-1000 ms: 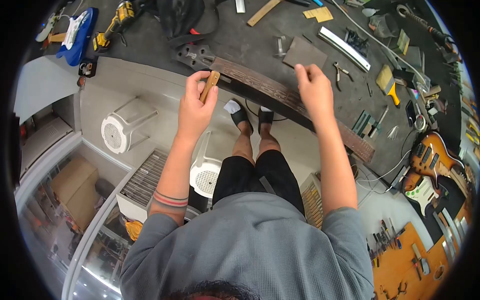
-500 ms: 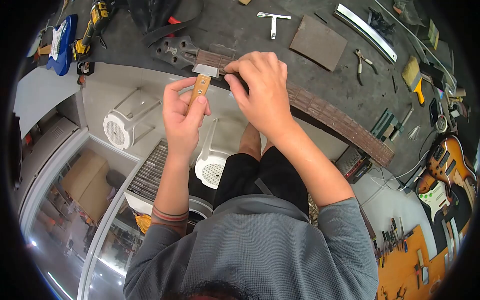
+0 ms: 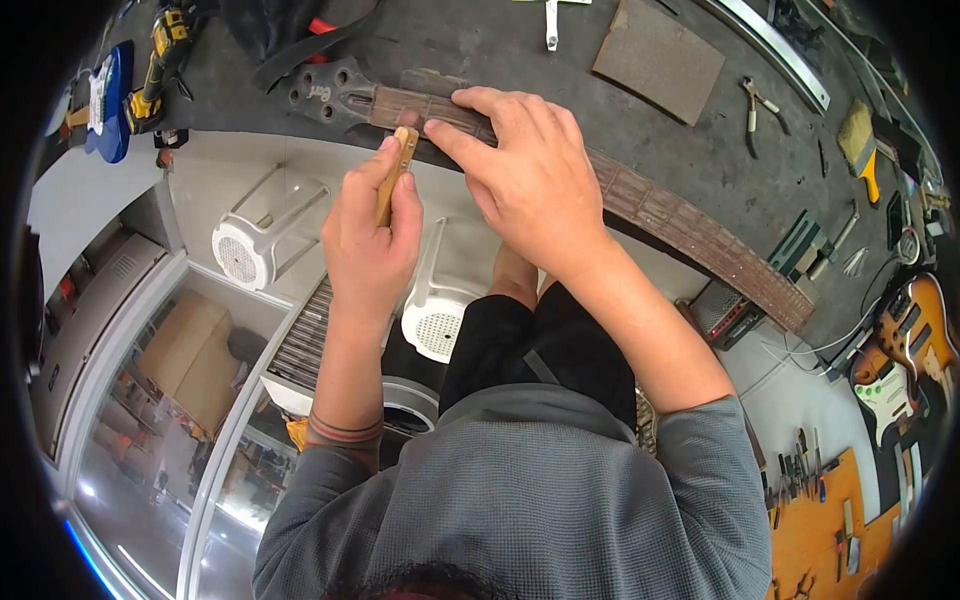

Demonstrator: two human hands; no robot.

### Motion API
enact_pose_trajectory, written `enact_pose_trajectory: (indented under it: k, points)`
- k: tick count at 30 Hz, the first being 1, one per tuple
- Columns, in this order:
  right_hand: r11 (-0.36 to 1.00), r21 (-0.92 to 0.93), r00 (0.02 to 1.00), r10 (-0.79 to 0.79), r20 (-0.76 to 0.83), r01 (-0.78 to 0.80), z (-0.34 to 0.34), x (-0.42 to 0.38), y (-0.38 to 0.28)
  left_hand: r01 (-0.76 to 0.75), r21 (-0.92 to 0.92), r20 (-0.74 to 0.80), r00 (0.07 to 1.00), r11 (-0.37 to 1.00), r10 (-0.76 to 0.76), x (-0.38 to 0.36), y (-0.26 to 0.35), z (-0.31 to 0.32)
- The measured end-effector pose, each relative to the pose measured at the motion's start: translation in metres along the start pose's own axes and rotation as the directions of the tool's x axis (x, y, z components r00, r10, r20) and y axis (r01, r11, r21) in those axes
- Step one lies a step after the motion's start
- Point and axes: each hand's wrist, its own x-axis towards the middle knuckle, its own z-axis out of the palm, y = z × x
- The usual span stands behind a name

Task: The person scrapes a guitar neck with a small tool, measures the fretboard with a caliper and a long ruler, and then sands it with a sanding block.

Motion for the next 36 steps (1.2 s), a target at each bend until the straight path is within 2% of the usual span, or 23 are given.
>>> enact_pose_trajectory:
  k: [13,36]
  points:
    - [0.999,-0.034,1.0,0.012,0.017,-0.011,-0.002,0.001,-0.002,-0.091,0.108,0.003,0.996,0.99,0.091,-0.004,-0.004,0.006]
    - [1.0,-0.016,1.0,0.021,-0.015,-0.021,0.003,0.0,-0.001,-0.092,0.068,0.007,0.996,0.993,0.092,-0.005,-0.011,0.01]
